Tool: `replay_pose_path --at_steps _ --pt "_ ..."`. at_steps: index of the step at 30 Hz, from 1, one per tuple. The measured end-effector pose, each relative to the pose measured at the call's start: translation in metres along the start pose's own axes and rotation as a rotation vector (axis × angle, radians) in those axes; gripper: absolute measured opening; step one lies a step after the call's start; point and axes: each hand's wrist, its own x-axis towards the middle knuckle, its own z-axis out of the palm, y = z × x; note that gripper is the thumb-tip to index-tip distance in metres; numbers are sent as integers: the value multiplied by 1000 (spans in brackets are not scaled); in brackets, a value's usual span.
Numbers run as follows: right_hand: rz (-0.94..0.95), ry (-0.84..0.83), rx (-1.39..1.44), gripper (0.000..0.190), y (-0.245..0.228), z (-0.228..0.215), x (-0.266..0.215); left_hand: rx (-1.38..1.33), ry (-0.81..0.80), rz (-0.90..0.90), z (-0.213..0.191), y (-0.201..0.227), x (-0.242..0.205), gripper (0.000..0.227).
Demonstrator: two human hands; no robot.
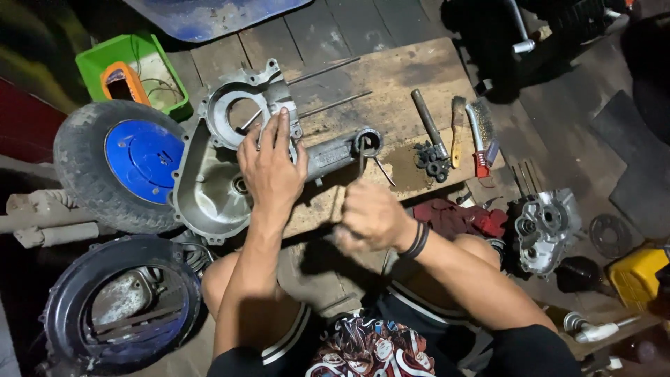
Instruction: The person cleans the inside of a metal engine casing using a small metal tool. They scrape the interior surfaces and then use a hammer to tap the tool inside the casing to dislodge debris.
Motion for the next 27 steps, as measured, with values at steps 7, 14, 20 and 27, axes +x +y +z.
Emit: replay_pose_path --at_steps 7,14,20,27 --pt "69 288 257 27 48 -75 -7 27 74 28 7 -2 -1 58" --pt "159 350 -53 27 68 -100 -39 1 120 30 8 -2 -2 60" --pt "329 273 -398 25 64 -95 23 14 140 41 9 0 -5 62" --pt "424 84 -517 21 56 -99 73 -10 71 24 0 5 -11 59"
